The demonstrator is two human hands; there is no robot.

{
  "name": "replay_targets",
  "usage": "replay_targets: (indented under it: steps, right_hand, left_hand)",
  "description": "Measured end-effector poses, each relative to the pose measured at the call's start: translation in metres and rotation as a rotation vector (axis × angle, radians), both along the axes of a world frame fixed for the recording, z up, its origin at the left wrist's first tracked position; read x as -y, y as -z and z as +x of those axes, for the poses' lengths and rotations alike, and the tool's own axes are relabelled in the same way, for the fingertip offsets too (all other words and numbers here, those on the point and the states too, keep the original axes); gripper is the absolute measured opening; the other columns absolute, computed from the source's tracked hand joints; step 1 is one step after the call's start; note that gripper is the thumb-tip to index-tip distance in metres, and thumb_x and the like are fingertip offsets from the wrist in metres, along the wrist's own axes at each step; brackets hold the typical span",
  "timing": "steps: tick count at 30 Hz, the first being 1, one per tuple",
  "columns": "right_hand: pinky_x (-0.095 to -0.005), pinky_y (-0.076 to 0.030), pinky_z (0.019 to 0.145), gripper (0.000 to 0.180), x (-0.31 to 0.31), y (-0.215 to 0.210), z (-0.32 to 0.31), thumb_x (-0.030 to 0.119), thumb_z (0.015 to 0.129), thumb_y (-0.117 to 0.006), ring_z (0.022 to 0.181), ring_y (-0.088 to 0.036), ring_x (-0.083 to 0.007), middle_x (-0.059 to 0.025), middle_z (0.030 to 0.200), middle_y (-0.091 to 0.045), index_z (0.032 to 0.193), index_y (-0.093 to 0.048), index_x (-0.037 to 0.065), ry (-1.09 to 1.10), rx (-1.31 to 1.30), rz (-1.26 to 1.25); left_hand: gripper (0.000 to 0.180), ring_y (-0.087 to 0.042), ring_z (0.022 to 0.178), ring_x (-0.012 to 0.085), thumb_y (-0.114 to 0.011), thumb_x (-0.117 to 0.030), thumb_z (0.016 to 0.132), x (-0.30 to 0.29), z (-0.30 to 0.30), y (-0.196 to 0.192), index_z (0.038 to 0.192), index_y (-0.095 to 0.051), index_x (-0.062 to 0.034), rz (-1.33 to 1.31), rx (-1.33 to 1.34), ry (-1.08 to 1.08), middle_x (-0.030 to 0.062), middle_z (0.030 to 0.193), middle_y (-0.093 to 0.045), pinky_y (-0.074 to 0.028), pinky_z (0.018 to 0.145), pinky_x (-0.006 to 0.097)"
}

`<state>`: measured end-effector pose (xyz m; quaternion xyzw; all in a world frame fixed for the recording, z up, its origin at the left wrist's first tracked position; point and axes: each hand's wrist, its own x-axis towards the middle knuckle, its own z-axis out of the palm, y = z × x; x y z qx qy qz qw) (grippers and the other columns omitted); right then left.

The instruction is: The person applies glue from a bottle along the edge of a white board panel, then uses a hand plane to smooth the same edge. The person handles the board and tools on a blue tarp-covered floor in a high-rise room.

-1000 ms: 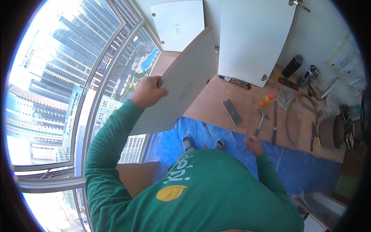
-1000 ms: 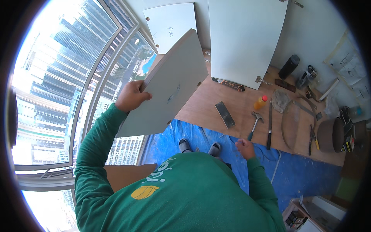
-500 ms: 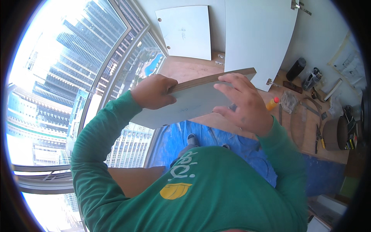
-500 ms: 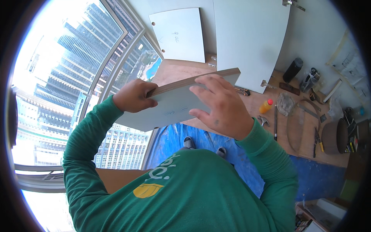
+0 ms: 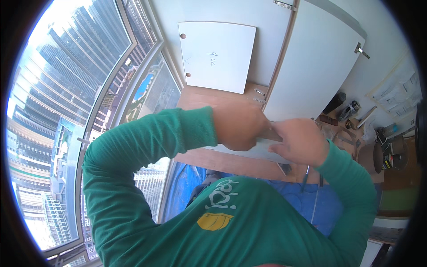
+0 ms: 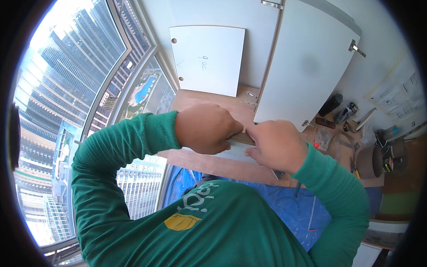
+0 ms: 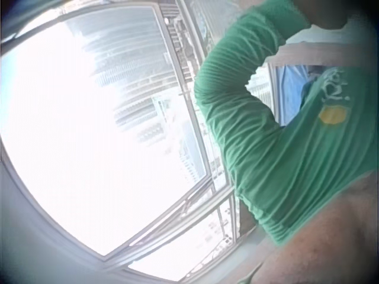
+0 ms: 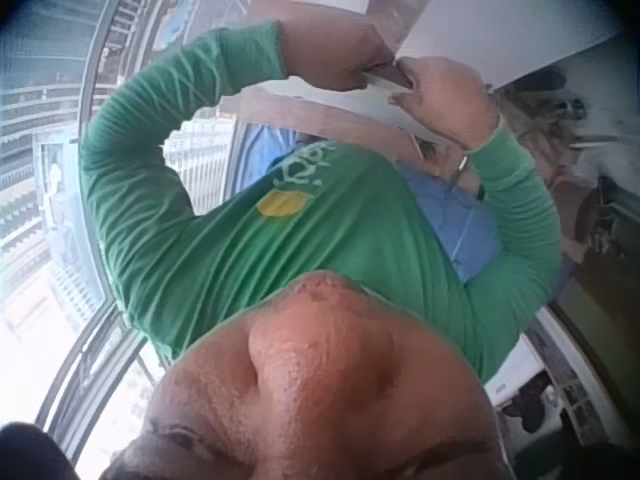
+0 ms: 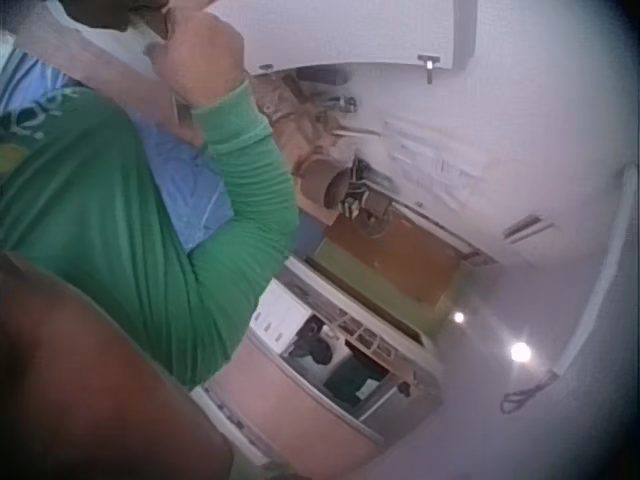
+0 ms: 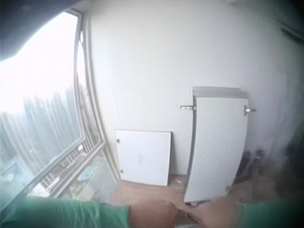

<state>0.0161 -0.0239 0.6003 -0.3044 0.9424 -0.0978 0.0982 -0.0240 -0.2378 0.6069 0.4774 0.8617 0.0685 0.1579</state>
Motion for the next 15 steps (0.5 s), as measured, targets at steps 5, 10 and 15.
replay_targets:
  steps: [5,10,15]
  right_hand:
    - [-0.0478,-0.048,0.062,0.038,0.016,-0.032,0.001,0.032,0.076,-0.083,0.070,-0.065,-0.0388,-0.0174,0.074,-0.063,0.084,-0.062,0.001,0.289,-0.028,-0.011]
    - [-0.0435,-0.043,0.058,0.042,0.029,-0.060,0.019,0.031,0.071,-0.086,0.065,-0.061,-0.0375,-0.0192,0.068,-0.057,0.074,-0.058,0.000,0.621,0.039,0.023]
    - [-0.0441,-0.041,0.057,0.041,0.022,-0.057,0.050,0.027,0.069,-0.087,0.060,-0.058,-0.0390,-0.0227,0.066,-0.055,0.072,-0.057,-0.002,0.796,-0.045,0.017]
  left_hand:
    - [0.044,-0.075,0.102,0.0286,-0.077,-0.025,0.092,0.101,-0.108,-0.049,0.129,-0.068,-0.0027,0.764,0.002,0.076,0.0188,0.114,-0.075,-0.058,0.094,0.040]
    - [0.045,-0.071,0.110,0.0216,-0.070,-0.029,0.100,0.285,-0.303,0.033,0.133,-0.064,0.0006,1.094,-0.056,-0.803,0.0118,0.115,-0.075,-0.054,0.099,0.034]
    - [0.069,-0.068,0.117,0.0291,-0.075,-0.043,0.090,0.343,-0.423,0.172,0.134,-0.061,0.0072,1.075,0.035,-0.946,0.0217,0.123,-0.072,-0.050,0.105,0.037]
